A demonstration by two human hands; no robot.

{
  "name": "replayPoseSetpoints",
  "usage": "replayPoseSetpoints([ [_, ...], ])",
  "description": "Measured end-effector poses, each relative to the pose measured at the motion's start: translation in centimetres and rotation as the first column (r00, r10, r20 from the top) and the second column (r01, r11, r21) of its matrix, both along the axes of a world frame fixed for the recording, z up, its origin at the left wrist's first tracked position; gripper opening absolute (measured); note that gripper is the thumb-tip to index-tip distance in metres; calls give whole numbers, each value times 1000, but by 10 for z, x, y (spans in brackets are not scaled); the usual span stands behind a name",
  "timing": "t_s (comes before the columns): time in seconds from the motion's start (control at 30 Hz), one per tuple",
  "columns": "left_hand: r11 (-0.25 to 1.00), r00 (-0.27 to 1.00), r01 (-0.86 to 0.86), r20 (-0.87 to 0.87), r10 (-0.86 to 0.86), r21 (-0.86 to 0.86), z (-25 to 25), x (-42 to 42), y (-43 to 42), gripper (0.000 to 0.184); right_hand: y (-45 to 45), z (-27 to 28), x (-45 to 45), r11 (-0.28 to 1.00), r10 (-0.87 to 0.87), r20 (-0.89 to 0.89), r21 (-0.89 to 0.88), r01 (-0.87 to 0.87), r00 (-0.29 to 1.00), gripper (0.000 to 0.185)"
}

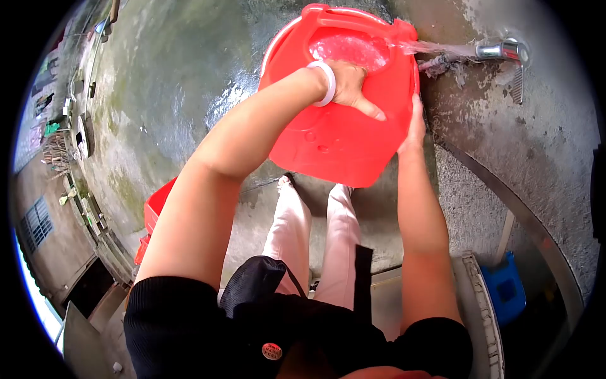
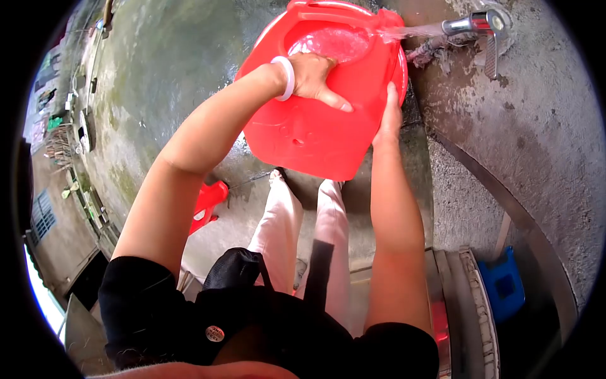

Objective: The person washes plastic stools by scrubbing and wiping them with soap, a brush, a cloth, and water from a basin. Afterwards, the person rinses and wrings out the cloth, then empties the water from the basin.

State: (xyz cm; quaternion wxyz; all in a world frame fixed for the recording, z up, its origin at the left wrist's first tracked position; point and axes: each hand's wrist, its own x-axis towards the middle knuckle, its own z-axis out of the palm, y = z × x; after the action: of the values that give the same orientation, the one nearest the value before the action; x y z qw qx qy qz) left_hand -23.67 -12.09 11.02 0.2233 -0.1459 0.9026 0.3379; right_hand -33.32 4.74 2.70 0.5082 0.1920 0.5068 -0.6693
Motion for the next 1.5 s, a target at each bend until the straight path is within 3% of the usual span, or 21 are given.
replayPoseSetpoints([
  [0.03, 999, 969, -31, 246, 21, 39, 0, -4, 0, 106, 2, -4, -1, 1000, 13, -27, 22, -12, 1000, 59],
  [0.1, 995, 983, -59, 170, 72, -79, -1, -1, 5, 101, 5, -15, -11, 997, 49, -79, 68, -44, 996, 54],
  [0.17, 971, 995, -63, 55, 78, -232, -2, 2, 11, 90, -1, -31, -35, 991, -24, -221, 123, 52, 975, 46],
  [0.2, 919, 993, -113, -75, 91, -377, -6, 10, 25, 86, -7, -47, -52, 989, -93, -255, 87, 118, 962, 42],
  [0.27, 753, 944, -247, -327, 44, -610, -15, 23, 61, 79, -32, -12, -67, 948, -317, -254, -103, 301, 914, 37],
  [0.3, 751, 920, -294, -387, 56, -591, -9, 28, 66, 61, -46, 7, -73, 925, -367, -129, -161, 345, 921, 38],
  [0.4, 804, 884, -379, -437, 166, -459, -12, 47, 71, 55, -80, 29, -91, 884, -329, 104, -317, 344, 939, 42],
  [0.53, 787, 839, -412, -527, 132, -459, -16, 49, 69, 55, -102, 56, -93, 823, -199, 105, -521, 224, 974, 56],
  [0.63, 801, 852, -413, -495, 171, -434, -14, 47, 69, 55, -101, 69, -92, 857, -261, 188, -407, 316, 947, 54],
  [0.9, 790, 802, -444, -581, 139, -422, -20, 51, 70, 50, -90, 77, -91, 849, -108, 296, -470, 243, 949, 53],
  [1.1, 781, 789, -479, -587, 182, -402, -23, 48, 69, 34, -87, 72, -81, 781, -274, 142, -544, 306, 951, 47],
  [1.2, 737, 709, -589, -650, 273, -332, -24, 44, 71, 23, -98, 79, -58, 886, -188, -24, -436, 159, 982, 41],
  [1.23, 746, 703, -607, -621, 346, -272, -24, 44, 71, 23, -101, 82, -47, 897, -141, 70, -412, 157, 988, 36],
  [1.27, 750, 696, -627, -585, 417, -212, -25, 44, 70, 22, -104, 87, -36, 919, 51, 91, -393, -11, 995, 32],
  [1.3, 748, 687, -646, -542, 484, -151, -25, 44, 68, 22, -103, 88, -20, 886, 298, 18, -378, -270, 954, 32],
  [1.33, 730, 693, -648, -566, 447, -217, -26, 44, 68, 23, -101, 94, 3, 798, 445, -170, -371, -475, 880, 36],
  [1.37, 709, 700, -648, -584, 410, -279, -27, 45, 68, 25, -92, 116, 28, 705, 500, -474, -263, -659, 725, 36],
  [1.4, 685, 707, -646, -601, 372, -337, -28, 45, 69, 26, -84, 113, 38, 629, 515, -687, -105, -771, 513, 37],
  [1.43, 750, 759, -601, -490, 428, -275, -27, 46, 65, 31, -73, 105, 46, 608, 420, -835, -31, -793, 355, 37],
  [1.47, 728, 589, -654, -742, 320, -205, -38, 47, 65, 34, -62, 97, 53, 597, 304, -937, 49, -801, 169, 37],
  [1.5, 762, 807, -511, -526, 268, -397, -30, 44, 65, 36, -51, 92, 52, 625, 276, -958, 243, -742, -81, 37],
])
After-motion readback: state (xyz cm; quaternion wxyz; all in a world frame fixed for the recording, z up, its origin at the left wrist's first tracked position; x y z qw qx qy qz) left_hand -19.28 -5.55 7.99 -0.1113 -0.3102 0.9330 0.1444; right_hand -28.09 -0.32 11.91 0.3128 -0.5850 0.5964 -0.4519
